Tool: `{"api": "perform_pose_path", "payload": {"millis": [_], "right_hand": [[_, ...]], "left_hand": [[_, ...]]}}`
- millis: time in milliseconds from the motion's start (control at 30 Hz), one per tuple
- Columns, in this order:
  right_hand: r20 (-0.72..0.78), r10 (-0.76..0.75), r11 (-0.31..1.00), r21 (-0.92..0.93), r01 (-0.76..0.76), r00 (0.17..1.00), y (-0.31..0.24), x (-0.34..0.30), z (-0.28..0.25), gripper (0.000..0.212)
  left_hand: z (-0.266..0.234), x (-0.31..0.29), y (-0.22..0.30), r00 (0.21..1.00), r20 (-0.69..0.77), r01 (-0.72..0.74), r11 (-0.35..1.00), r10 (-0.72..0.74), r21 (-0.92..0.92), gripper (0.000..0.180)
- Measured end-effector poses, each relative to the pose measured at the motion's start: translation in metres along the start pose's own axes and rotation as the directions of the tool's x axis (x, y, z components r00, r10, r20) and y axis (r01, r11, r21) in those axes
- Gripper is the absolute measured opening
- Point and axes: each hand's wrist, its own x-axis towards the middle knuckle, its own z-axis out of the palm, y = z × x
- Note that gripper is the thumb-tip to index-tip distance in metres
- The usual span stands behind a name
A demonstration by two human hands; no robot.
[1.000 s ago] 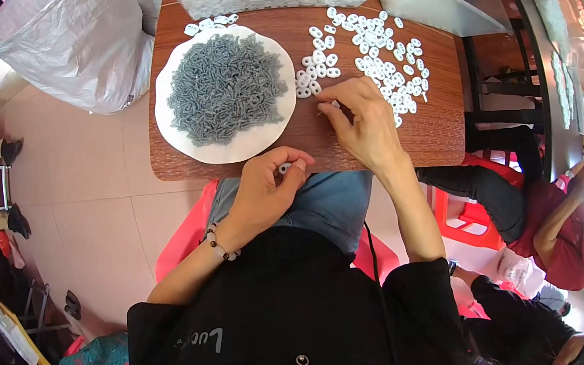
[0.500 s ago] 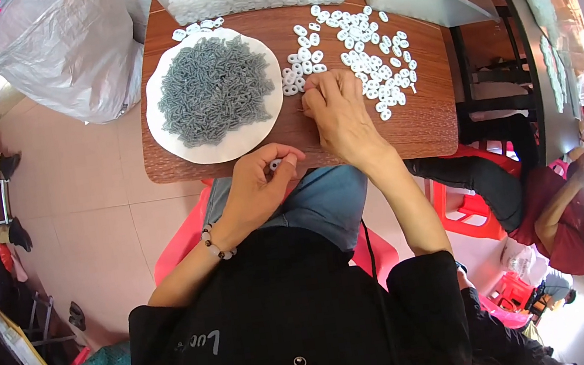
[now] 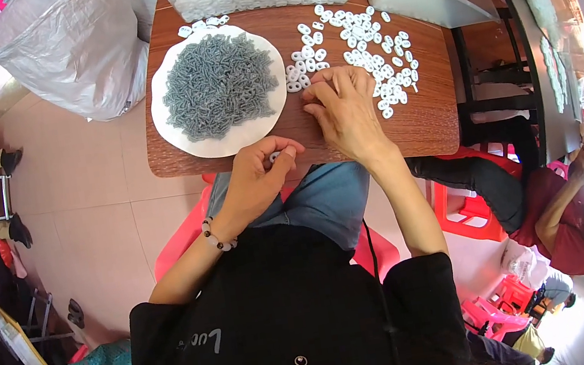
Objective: Assembling small plastic components by inserting grey rubber pieces into white plastic housings.
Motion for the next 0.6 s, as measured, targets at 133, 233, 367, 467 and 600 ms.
{"api": "perform_pose_path", "payload": {"millis": [133,233,367,467,600], "right_hand": [[-0.019,0.035,0.999,-0.014,-0.035,0.999,0.0,0.002,0.012,0.013],[-0.035,0.038,0.999,-0.026,-0.039,0.999,-0.002,0.003,0.016,0.014],[-0.054,0.047,0.998,-0.032,-0.049,0.997,-0.003,0.002,0.015,0.014],[-0.049,0.064,0.998,-0.021,-0.065,0.997,-0.008,0.002,0.01,0.013],[-0.045,0.037,0.999,-0.002,-0.038,0.998,-0.012,0.007,0.011,0.017]], "left_hand": [[0.0,0.0,0.0,1.0,0.015,-0.027,1.0,0.027,-0.016,0.02],[-0.001,-0.001,0.002,1.0,0.006,0.0,1.0,0.0,-0.004,0.02],[-0.002,0.0,0.002,1.0,0.017,-0.01,1.0,0.01,0.009,0.02],[-0.004,-0.001,0.002,1.0,0.013,-0.014,0.999,0.015,-0.031,0.02],[-0.006,-0.002,0.001,1.0,0.008,0.015,0.996,-0.014,-0.085,0.021]]}}
